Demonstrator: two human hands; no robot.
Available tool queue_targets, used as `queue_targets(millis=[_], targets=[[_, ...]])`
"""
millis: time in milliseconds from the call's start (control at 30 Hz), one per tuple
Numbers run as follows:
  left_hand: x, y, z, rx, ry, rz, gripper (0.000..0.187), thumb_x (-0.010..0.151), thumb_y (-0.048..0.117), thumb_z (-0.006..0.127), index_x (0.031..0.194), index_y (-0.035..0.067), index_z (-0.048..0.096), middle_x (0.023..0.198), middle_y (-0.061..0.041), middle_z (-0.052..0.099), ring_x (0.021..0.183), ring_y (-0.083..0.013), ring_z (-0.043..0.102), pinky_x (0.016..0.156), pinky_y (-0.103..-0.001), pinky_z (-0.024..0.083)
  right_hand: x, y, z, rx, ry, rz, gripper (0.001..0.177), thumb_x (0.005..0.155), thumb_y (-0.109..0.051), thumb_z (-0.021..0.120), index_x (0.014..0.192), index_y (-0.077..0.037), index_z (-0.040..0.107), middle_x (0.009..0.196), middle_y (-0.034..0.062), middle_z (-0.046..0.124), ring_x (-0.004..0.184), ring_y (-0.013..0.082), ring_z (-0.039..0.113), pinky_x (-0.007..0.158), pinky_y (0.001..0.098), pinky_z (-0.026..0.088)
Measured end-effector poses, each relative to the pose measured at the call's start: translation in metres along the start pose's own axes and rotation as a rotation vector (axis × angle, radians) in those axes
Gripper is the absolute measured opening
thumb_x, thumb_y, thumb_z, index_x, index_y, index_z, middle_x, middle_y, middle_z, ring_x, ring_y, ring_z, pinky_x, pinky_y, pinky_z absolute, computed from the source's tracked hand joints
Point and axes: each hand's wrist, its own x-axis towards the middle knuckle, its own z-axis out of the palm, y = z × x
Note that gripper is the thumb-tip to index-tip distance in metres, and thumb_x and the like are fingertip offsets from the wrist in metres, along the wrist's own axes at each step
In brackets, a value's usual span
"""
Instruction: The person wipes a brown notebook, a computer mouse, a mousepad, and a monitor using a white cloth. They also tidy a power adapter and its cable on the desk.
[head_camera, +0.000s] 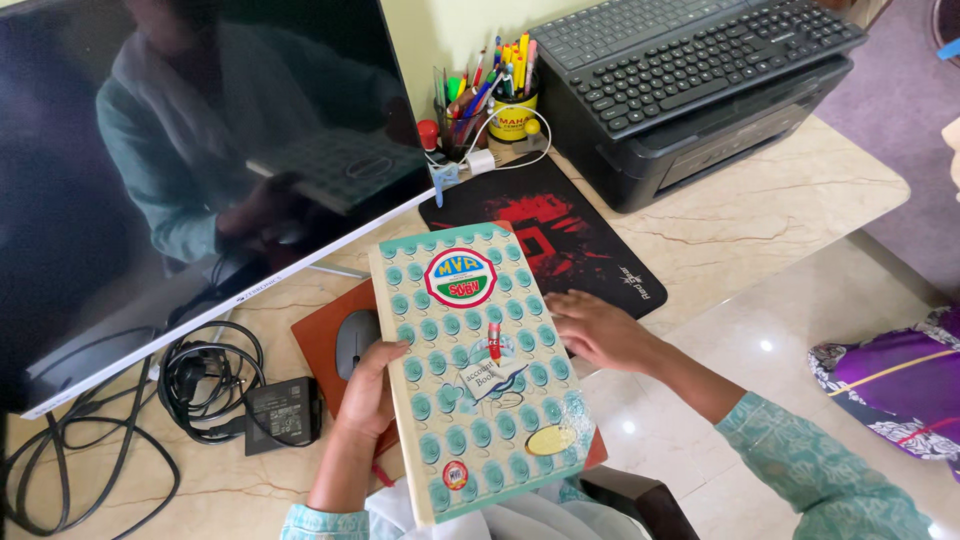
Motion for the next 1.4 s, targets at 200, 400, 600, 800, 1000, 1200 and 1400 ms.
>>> queue_targets(millis=[200,400,600,800,1000,1200,1400], targets=[[0.016,-0.011,0.042,0.157,-0.032,0.052,0.044,0.092,0.020,0.059,0.126,-0.008,0.062,0.117,-0.019,0.072,0.104,-0.0265,0.070,0.094,-0.039,0.054,-0.059,0.085,-0.026,-0.056,0.248,0.426,0.041,0.093,-0.011,0.059,0.133,-0.012,0.067,0.138,0.0183,0.063,0.135,0.0351,0.054,0.118,0.0472,0.038],[0.057,-0.028,0.089,0.102,0.114,0.035,0.038,0.094,0.023,0.059,0.122,-0.001,0.065,0.111,-0.011,0.074,0.095,-0.0185,0.071,0.087,-0.033,0.055,-0.079,0.133,-0.034,-0.218,0.337,0.584,0.043,0.093,-0.014,0.059,0.136,-0.009,0.061,0.149,0.0221,0.052,0.138,0.0401,0.048,0.112,0.0491,0.039],[0.114,-0.053,0.089,0.010,0.103,0.034,0.032,0.094,0.024,0.060,0.115,0.001,0.064,0.100,-0.011,0.075,0.085,-0.0206,0.071,0.079,-0.035,0.056,-0.074,0.132,-0.041,-0.140,0.139,0.431,0.045,0.096,-0.015,0.057,0.141,-0.014,0.057,0.151,0.0142,0.049,0.138,0.0316,0.049,0.113,0.0498,0.037],[0.133,-0.050,0.102,-0.008,0.210,0.033,0.032,0.094,0.026,0.061,0.118,0.005,0.065,0.110,-0.009,0.073,0.098,-0.0209,0.069,0.090,-0.036,0.054,-0.113,0.212,-0.057,-0.235,0.186,0.573,0.045,0.095,-0.015,0.055,0.139,-0.018,0.061,0.151,0.0139,0.053,0.134,0.0302,0.053,0.111,0.0489,0.040],[0.133,-0.043,0.126,0.051,0.234,0.176,0.043,0.095,0.021,0.055,0.134,0.004,0.053,0.131,-0.011,0.064,0.118,-0.0236,0.062,0.102,-0.040,0.049,-0.169,0.318,-0.059,-0.319,0.273,0.748,0.041,0.099,-0.021,0.053,0.139,-0.020,0.064,0.150,0.0139,0.056,0.131,0.0292,0.057,0.110,0.0496,0.043],[0.124,-0.042,0.136,0.231,0.171,0.256,0.068,0.092,0.015,0.054,0.155,0.001,0.034,0.148,-0.016,0.055,0.134,-0.0236,0.052,0.111,-0.034,0.038,-0.220,0.401,-0.082,-0.415,0.289,1.013,0.046,0.103,-0.031,0.045,0.145,-0.021,0.062,0.153,0.0155,0.054,0.133,0.0330,0.054,0.110,0.0520,0.040],[0.124,-0.057,0.141,0.370,0.228,0.313,0.090,0.091,0.014,0.054,0.161,0.001,-0.001,0.163,-0.020,0.038,0.143,-0.0247,0.044,0.115,-0.033,0.032,-0.245,0.425,-0.104,-0.403,0.279,1.336,0.054,0.106,-0.038,0.037,0.154,-0.019,0.053,0.158,0.0225,0.046,0.146,0.0384,0.042,0.119,0.0531,0.030]])
